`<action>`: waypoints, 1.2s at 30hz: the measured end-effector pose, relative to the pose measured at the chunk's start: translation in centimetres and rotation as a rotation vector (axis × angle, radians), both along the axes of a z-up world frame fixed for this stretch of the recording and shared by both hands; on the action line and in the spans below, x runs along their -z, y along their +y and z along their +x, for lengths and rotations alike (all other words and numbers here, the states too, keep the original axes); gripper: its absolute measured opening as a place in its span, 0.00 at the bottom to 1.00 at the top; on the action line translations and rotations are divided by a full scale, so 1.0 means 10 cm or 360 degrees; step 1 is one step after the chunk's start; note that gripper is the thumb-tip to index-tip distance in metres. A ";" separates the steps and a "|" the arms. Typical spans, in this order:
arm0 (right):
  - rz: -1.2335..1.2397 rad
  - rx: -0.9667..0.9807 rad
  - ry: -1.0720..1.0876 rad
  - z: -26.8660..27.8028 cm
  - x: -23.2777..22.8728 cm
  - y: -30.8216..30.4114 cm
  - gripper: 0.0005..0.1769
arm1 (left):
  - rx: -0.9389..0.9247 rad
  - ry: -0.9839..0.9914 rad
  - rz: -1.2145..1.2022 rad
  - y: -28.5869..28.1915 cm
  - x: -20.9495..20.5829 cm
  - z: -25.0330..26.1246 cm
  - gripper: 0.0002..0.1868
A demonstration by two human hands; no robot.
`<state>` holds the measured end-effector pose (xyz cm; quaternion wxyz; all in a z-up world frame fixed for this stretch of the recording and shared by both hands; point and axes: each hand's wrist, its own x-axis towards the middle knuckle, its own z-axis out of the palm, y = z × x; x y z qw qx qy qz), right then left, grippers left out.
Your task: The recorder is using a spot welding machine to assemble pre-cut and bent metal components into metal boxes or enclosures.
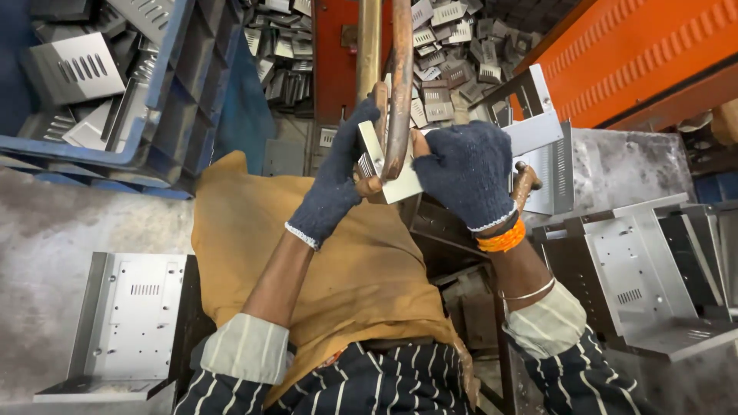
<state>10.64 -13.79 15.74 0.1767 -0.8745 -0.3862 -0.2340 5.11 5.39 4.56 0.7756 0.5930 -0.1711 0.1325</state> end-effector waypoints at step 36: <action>0.2314 0.0099 0.1449 -0.93 2.14 -1.36 0.14 | -0.0120 0.1010 -0.1761 -0.66 1.92 -1.00 0.29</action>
